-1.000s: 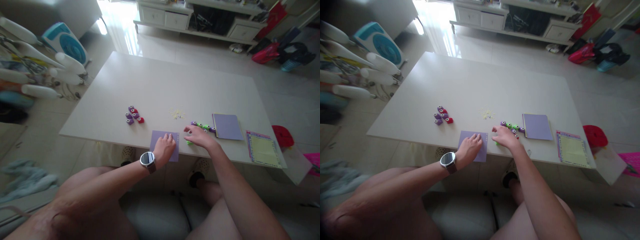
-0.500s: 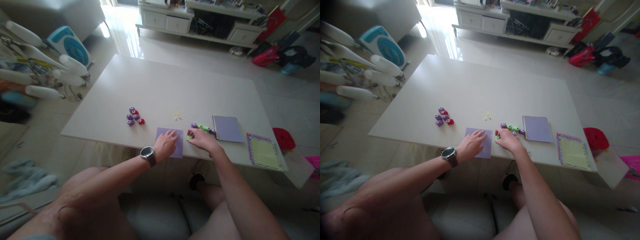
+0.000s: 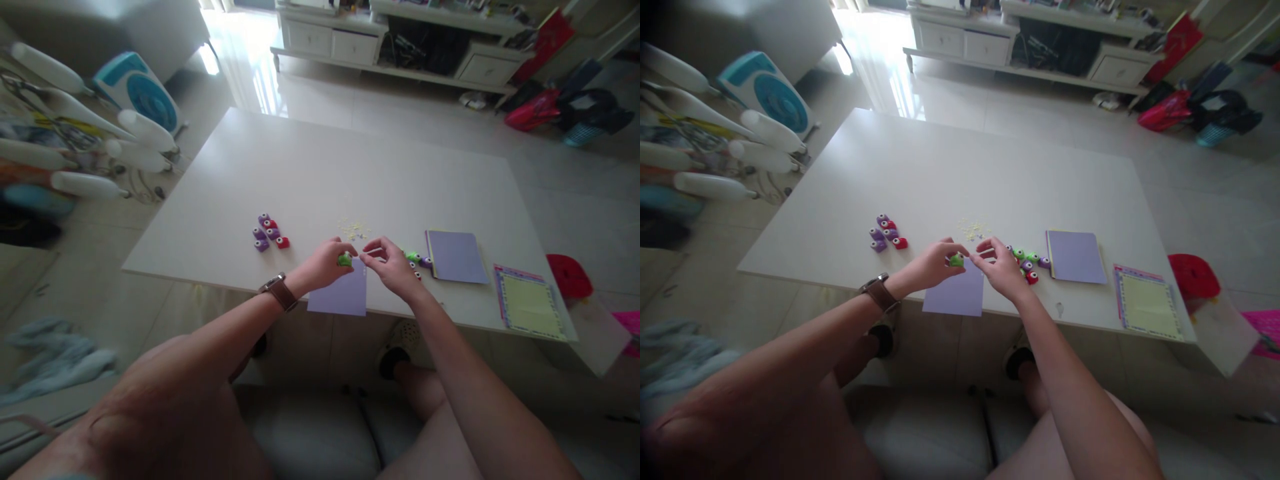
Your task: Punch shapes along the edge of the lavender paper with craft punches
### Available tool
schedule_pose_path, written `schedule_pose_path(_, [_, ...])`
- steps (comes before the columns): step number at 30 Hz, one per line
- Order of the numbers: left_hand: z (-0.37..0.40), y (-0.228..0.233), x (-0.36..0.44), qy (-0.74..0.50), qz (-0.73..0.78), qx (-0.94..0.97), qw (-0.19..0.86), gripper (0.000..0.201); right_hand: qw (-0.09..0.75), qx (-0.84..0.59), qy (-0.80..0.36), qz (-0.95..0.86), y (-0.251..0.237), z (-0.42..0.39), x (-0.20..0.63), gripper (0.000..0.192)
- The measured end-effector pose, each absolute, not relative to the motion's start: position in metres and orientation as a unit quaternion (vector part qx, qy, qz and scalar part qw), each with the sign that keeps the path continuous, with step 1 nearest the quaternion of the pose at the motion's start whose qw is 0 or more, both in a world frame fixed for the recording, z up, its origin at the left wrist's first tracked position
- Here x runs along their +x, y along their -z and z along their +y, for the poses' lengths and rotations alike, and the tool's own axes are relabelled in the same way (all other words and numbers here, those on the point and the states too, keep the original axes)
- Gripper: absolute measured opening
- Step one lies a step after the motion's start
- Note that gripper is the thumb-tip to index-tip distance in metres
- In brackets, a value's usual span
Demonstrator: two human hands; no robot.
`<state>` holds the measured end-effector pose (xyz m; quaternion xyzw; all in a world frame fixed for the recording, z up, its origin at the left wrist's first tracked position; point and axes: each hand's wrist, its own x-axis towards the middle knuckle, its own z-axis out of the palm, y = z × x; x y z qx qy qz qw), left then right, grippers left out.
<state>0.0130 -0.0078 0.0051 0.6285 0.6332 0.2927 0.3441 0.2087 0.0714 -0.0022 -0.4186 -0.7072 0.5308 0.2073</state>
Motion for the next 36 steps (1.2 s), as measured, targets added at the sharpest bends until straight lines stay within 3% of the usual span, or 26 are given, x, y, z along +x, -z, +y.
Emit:
schedule_pose_path(4, [-0.009,-0.014,-0.016,-0.191,0.685,0.654,0.257,0.017,0.194,-0.451,-0.487,-0.723,0.002,0.075,0.21,0.021])
schedule_pose_path(12, [-0.019,-0.01,-0.06,-0.043,0.766,0.612,0.191,0.025,0.076,-0.413,-0.421,-0.804,-0.004,0.063,0.208,0.002])
schedule_pose_path(19, [-0.028,-0.002,-0.075,0.006,0.793,0.584,0.171,0.032,-0.041,-0.303,-0.339,-0.89,0.002,0.042,0.204,0.011])
schedule_pose_path(31, [-0.022,0.005,-0.066,-0.004,0.775,0.614,0.15,0.034,-0.083,-0.317,-0.282,-0.902,-0.004,0.046,0.207,0.01])
schedule_pose_path(36, [-0.019,0.005,-0.045,-0.062,0.73,0.654,0.187,0.029,-0.076,-0.418,-0.226,-0.876,-0.019,0.071,0.222,0.011])
